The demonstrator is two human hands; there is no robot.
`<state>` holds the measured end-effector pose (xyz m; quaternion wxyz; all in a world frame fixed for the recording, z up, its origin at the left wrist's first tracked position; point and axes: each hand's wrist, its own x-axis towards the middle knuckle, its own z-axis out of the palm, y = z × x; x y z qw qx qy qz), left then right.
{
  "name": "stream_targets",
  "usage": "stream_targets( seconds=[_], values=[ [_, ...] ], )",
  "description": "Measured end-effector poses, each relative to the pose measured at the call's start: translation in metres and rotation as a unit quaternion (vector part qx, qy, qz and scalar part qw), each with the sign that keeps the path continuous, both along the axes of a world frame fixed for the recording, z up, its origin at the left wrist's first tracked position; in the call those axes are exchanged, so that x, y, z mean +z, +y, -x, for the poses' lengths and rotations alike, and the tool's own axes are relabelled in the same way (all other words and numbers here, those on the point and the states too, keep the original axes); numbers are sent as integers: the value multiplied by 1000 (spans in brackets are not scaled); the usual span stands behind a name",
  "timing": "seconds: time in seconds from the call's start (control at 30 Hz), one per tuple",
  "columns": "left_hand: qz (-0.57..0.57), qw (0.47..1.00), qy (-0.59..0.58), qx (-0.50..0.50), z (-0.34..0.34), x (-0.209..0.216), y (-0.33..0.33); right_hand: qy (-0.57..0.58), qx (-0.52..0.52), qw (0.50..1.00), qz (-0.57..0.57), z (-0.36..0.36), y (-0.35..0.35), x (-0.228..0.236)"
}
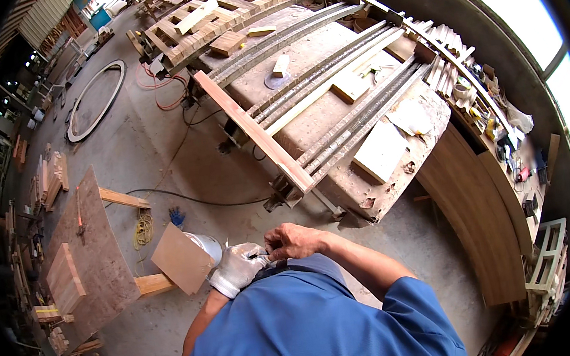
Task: The person arranges several wooden planks on a workbench, then walks to a stack to retrieve additional planks and returns to place them on the bench. The person then moves to a table saw and uses a handheld sander to smooth the edges of a plank before returning to the workbench.
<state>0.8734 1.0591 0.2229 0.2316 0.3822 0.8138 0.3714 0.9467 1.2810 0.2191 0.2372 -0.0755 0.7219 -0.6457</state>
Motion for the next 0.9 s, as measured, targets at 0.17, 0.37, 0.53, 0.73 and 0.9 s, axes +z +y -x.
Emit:
stream_targets(
  seconds=[0.17,0.37,0.53,0.73,0.9],
  values=[
    [62,993,-83,50,-3,14,6,45,-11,996,-75,-1,-3,-8],
    [-43,982,-88,159,8,-13,-12,60,-7,996,-68,3,-15,17],
    [-177,925,321,96,33,28,-13,42,-156,986,-39,9,-17,42],
    [-188,865,461,62,43,43,-21,111,-188,974,-59,20,-28,51],
    [-175,863,472,37,44,40,-28,153,-212,965,-24,29,-37,51]
  ],
)
